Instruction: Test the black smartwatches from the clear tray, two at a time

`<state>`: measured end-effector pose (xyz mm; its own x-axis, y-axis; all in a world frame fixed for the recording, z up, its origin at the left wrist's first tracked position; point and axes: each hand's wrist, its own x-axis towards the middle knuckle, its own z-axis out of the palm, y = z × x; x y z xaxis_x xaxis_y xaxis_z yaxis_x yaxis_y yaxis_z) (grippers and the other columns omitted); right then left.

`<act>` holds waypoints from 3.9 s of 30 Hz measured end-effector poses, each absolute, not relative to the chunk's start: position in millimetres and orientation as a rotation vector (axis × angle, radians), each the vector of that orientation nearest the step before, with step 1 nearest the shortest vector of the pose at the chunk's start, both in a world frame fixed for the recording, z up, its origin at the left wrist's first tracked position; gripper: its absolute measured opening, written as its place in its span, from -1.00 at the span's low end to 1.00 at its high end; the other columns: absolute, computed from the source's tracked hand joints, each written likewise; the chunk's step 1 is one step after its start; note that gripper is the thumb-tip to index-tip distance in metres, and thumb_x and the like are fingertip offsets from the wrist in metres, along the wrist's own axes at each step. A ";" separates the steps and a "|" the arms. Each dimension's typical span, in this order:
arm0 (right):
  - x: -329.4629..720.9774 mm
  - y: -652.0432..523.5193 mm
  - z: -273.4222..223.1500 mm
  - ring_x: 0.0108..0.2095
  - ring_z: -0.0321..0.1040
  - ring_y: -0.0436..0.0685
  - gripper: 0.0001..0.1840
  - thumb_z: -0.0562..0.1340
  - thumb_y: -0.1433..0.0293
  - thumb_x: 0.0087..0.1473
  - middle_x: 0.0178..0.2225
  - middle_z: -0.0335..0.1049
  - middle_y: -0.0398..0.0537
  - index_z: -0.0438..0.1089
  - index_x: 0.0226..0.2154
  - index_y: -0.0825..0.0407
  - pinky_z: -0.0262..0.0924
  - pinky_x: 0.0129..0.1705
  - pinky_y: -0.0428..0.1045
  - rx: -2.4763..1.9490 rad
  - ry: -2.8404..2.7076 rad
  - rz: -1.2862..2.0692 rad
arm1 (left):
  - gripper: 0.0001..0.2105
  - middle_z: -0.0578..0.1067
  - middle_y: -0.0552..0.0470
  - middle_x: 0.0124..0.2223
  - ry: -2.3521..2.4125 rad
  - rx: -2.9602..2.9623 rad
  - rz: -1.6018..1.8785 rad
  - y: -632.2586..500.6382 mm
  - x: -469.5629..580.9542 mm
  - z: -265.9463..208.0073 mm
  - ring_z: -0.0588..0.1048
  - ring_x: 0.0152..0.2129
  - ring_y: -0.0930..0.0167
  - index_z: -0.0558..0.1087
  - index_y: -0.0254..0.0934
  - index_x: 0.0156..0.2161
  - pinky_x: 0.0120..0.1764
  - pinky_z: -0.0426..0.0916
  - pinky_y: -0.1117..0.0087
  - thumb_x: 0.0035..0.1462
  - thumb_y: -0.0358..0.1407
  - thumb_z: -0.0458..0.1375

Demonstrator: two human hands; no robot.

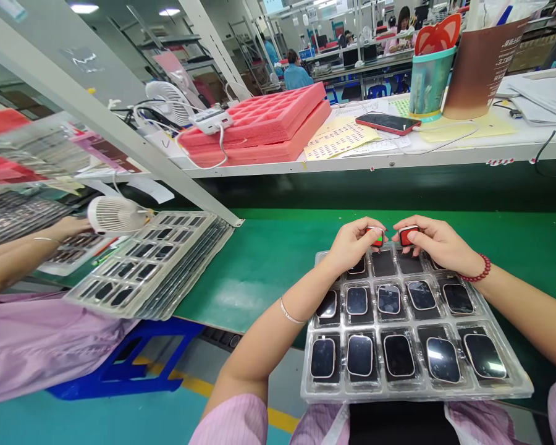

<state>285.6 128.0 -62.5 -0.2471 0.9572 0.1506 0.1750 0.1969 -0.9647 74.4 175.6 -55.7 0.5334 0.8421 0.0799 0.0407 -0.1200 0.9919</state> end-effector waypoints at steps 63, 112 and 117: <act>285.3 125.8 -63.1 -0.33 0.44 0.09 -0.60 0.18 0.41 0.06 -0.08 0.39 0.01 0.33 0.00 -0.01 0.42 -0.39 -0.02 -1.067 -1.678 1.069 | -0.68 0.51 -0.03 -0.27 0.693 1.667 0.876 180.3 73.1 -62.9 0.48 -0.31 0.40 0.40 -0.32 -0.09 -0.22 0.36 0.41 0.00 -0.35 0.24; 295.0 137.3 -57.9 -0.44 0.45 -0.02 -0.45 0.39 0.34 0.02 -0.13 0.47 0.00 0.29 0.06 0.02 0.44 -0.41 -0.14 -0.977 -1.137 1.631 | -0.39 0.53 -0.11 -0.12 0.626 1.169 0.812 187.0 69.5 -57.1 0.53 -0.39 0.45 0.30 -0.31 0.09 -0.47 0.27 0.52 -0.08 -0.29 0.39; 304.0 143.7 -58.4 -0.47 0.49 0.08 -0.39 -0.03 -0.05 0.30 -0.20 0.53 0.14 0.40 -0.07 0.11 0.43 -0.47 -0.08 -0.872 -0.957 1.884 | -0.54 0.57 -0.17 -0.18 0.592 0.931 0.717 190.3 67.7 -52.3 0.55 -0.41 0.43 0.44 -0.38 -0.06 -0.52 0.30 0.55 0.24 0.03 0.08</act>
